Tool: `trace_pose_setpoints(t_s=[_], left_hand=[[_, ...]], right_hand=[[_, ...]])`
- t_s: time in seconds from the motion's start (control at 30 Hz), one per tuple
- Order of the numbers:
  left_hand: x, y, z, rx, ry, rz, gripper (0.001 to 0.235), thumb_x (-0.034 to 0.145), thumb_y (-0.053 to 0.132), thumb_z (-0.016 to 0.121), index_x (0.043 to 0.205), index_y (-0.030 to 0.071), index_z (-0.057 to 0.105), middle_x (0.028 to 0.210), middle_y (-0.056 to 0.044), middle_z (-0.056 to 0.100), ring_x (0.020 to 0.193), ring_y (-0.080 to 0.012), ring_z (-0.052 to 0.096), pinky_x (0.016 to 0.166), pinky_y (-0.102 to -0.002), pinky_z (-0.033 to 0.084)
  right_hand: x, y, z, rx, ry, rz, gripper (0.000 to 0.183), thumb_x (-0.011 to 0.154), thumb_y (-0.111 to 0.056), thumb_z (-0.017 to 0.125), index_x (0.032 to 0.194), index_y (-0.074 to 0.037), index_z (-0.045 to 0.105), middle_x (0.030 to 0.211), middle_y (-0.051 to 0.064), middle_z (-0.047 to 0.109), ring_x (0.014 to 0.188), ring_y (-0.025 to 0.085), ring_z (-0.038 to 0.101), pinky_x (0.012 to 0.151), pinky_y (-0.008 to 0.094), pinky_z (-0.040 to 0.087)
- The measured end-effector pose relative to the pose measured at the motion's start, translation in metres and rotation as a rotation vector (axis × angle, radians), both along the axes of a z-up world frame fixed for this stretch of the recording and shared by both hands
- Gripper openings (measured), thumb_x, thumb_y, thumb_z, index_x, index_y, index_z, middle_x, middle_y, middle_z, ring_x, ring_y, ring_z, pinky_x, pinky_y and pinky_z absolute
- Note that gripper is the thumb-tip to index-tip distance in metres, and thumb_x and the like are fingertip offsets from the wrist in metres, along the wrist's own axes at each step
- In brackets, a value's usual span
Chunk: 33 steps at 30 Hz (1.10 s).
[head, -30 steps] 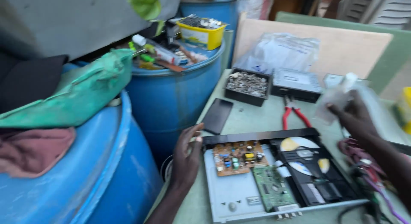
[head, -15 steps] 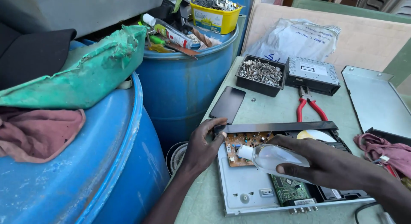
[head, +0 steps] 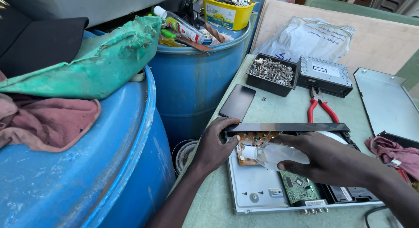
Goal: Cleaning the internal components and circuit board of a DVD player using a toothbrush and cleaning solution.
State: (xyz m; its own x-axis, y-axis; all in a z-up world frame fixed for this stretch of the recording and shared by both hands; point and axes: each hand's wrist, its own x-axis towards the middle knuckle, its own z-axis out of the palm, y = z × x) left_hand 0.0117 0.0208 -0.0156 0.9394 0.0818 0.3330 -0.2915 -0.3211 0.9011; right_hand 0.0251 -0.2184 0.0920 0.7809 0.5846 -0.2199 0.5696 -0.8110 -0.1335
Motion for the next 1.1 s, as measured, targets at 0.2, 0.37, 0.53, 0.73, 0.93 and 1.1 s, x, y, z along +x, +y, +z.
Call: trace_pose_setpoints(t_s=[0.2,0.37,0.53,0.73,0.93,1.1], left_hand=[[0.002,0.002,-0.004,0.020,-0.020,-0.009,0.045,0.081,0.011,0.065,0.125,0.013,0.065,0.129,-0.006,0.062,0.122,-0.0216,0.060,0.096,-0.036,0.055],[0.003,0.003,-0.005,0.019,-0.028,-0.016,0.045,0.081,0.008,0.064,0.126,0.012,0.065,0.128,-0.007,0.063,0.121,-0.0220,0.060,0.097,-0.036,0.055],[0.005,0.003,-0.008,0.021,-0.042,-0.016,0.046,0.080,0.007,0.064,0.126,0.012,0.065,0.128,-0.007,0.062,0.121,-0.0224,0.060,0.096,-0.036,0.056],[0.006,0.004,-0.009,0.013,-0.036,-0.021,0.046,0.081,0.007,0.062,0.126,0.013,0.065,0.127,-0.006,0.062,0.121,-0.0221,0.060,0.095,-0.036,0.055],[0.006,0.005,-0.009,0.003,-0.049,-0.023,0.046,0.080,0.006,0.061,0.125,0.012,0.065,0.126,-0.007,0.063,0.120,-0.0222,0.061,0.094,-0.037,0.056],[0.006,0.004,-0.009,-0.004,-0.030,-0.029,0.046,0.080,0.006,0.061,0.126,0.013,0.065,0.127,-0.006,0.062,0.121,-0.0218,0.060,0.094,-0.036,0.056]], right_hand=[[0.007,-0.003,-0.018,0.000,-0.024,0.105,0.064,0.087,-0.052,0.063,0.144,-0.030,0.048,0.121,0.002,0.072,0.100,0.024,0.071,0.083,0.039,0.054],[0.000,0.002,-0.005,-0.013,-0.006,0.044,0.064,0.085,-0.054,0.063,0.144,-0.033,0.050,0.101,-0.001,0.077,0.087,0.021,0.073,0.080,0.035,0.054],[0.004,-0.004,-0.014,0.043,-0.067,0.108,0.064,0.085,-0.054,0.064,0.142,-0.029,0.051,0.119,0.001,0.075,0.095,0.025,0.073,0.081,0.038,0.055],[0.005,-0.008,-0.020,0.051,-0.146,0.137,0.060,0.084,-0.053,0.065,0.140,-0.034,0.054,0.114,-0.002,0.076,0.094,0.024,0.072,0.079,0.038,0.055],[0.005,-0.005,-0.018,0.069,-0.121,0.167,0.060,0.086,-0.051,0.064,0.141,-0.030,0.054,0.123,-0.002,0.073,0.098,0.023,0.072,0.081,0.039,0.055],[0.006,-0.009,-0.021,0.032,-0.118,0.116,0.060,0.085,-0.054,0.063,0.141,-0.035,0.052,0.110,-0.001,0.077,0.096,0.023,0.072,0.079,0.038,0.054]])
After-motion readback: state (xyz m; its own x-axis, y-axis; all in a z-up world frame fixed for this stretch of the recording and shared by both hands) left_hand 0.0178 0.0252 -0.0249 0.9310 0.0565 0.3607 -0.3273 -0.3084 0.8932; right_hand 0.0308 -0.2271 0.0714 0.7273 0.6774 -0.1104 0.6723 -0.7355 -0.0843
